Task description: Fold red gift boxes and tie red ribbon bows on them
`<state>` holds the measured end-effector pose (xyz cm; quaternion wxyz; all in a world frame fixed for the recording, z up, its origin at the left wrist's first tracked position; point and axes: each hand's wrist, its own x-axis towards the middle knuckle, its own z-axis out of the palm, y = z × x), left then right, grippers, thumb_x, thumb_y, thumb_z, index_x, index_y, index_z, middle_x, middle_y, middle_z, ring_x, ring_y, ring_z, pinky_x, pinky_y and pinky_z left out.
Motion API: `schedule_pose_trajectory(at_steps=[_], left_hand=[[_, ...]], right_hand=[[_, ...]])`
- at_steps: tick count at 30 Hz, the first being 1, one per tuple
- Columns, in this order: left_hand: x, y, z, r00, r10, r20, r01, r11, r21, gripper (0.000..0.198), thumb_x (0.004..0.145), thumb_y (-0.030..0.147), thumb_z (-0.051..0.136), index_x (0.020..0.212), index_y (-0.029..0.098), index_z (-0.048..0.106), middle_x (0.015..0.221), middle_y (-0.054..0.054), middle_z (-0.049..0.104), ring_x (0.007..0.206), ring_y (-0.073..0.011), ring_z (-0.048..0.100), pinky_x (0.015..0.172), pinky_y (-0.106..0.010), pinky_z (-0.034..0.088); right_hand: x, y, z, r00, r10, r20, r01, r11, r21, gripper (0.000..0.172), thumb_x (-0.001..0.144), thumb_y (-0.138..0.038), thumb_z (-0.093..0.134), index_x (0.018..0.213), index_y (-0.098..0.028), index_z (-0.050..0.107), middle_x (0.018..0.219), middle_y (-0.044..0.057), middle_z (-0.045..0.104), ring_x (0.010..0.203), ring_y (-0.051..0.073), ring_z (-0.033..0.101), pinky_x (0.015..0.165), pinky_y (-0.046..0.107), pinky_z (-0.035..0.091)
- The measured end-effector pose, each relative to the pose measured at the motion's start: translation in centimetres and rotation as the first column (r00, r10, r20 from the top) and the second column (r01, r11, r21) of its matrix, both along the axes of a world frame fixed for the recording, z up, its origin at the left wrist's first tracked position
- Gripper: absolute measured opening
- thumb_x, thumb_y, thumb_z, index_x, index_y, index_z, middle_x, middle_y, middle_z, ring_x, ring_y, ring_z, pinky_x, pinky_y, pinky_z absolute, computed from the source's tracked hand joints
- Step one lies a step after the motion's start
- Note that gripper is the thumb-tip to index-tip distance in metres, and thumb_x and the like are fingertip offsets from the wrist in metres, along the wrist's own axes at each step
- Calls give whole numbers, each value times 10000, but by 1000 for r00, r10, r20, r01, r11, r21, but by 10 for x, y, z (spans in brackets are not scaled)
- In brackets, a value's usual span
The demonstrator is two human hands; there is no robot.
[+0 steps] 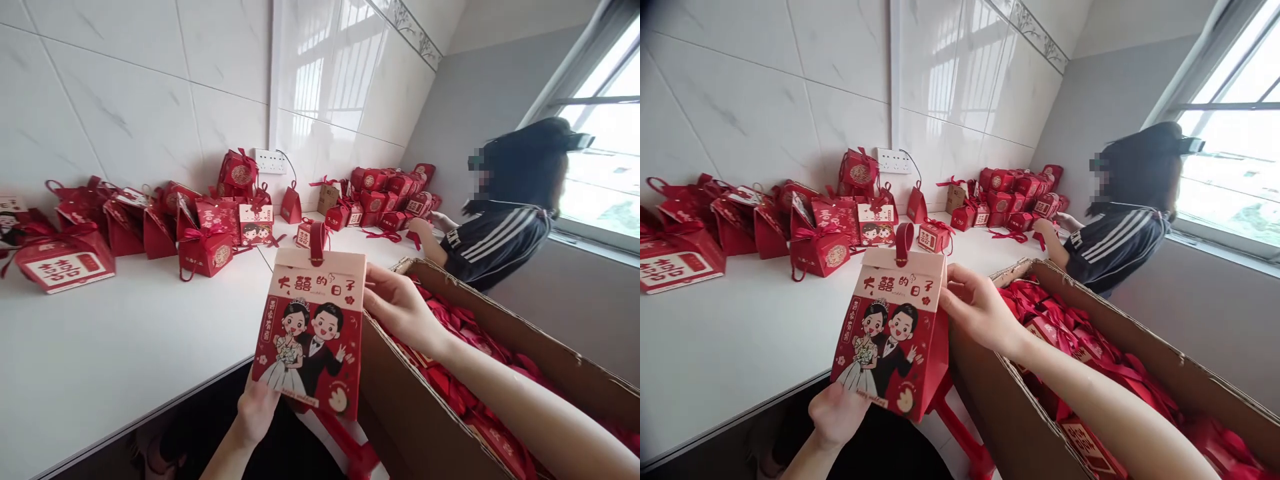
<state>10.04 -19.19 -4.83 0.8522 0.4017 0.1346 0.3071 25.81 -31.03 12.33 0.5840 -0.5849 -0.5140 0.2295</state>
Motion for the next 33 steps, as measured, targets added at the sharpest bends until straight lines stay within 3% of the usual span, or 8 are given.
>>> schedule_pose_trajectory(at_steps=[3, 5, 9, 12, 18, 23, 27, 33], left_hand=[[5, -10, 32, 980, -197, -19, 198, 978, 61, 610, 662, 678, 603, 965, 156, 700, 804, -120, 724, 703, -290, 689, 624, -400, 577], [9, -15, 60, 920, -391, -9, 391, 917, 75, 647, 741, 718, 486, 937, 139, 697, 670, -99, 699, 508, -218, 651, 501, -335, 551], [19, -16, 94, 854, -520, 0, 520, 854, 11, 561, 841, 627, 439, 817, 125, 687, 556, -47, 658, 371, -139, 592, 476, -269, 540], [30, -13, 94, 867, -498, 9, 497, 865, -67, 535, 817, 616, 491, 737, 116, 664, 577, -57, 677, 362, -144, 590, 431, -260, 529], [45, -18, 89, 942, -336, -13, 325, 920, -221, 397, 801, 526, 575, 728, 144, 651, 466, 8, 594, 337, -108, 523, 361, -209, 479], [42, -22, 87, 998, -59, -30, 62, 993, 97, 515, 737, 603, 614, 1072, 212, 641, 814, -44, 689, 645, -181, 651, 450, -229, 523], [38, -37, 87, 999, 8, 49, -27, 917, 397, 766, 576, 515, 790, 1250, 234, 559, 1025, -87, 667, 651, -189, 628, 442, -241, 502], [48, -63, 90, 999, 12, 53, -39, 831, 556, 741, 633, 258, 799, 1304, 268, 483, 1050, -54, 647, 651, -120, 573, 594, -242, 524]], right_hand=[[19, -7, -2, 988, -126, -84, 121, 990, -66, 287, 767, -391, 679, 970, -189, 668, 899, 35, 699, 779, 170, 669, 567, 220, 560], [31, -9, -6, 952, -198, -236, 162, 973, -162, 245, 771, -348, 671, 936, -168, 673, 835, 38, 698, 659, 141, 659, 443, 176, 525], [41, -13, -12, 772, -301, -560, 172, 947, -273, 116, 794, -231, 617, 764, -124, 649, 700, 38, 666, 517, 86, 614, 415, 131, 522], [32, -20, -11, 708, -287, -645, 185, 957, -223, 62, 794, -195, 607, 764, -143, 625, 730, 12, 645, 517, 71, 617, 423, 118, 534], [10, -40, -5, 800, -136, -585, 82, 990, -117, 149, 777, -282, 654, 872, -172, 626, 900, 24, 631, 620, 113, 661, 449, 180, 578], [24, -47, -20, 832, -138, -538, 96, 990, -105, 325, 739, -362, 709, 1012, -214, 612, 957, 36, 684, 696, 151, 681, 528, 250, 595], [39, -45, -47, 787, -161, -595, 111, 986, -121, 394, 627, -314, 803, 957, -191, 624, 787, 21, 714, 619, 142, 668, 527, 223, 555], [45, -43, -78, 675, -173, -717, 226, 974, -22, 273, 581, -247, 821, 749, -186, 614, 608, -39, 669, 491, 95, 598, 494, 198, 522]])
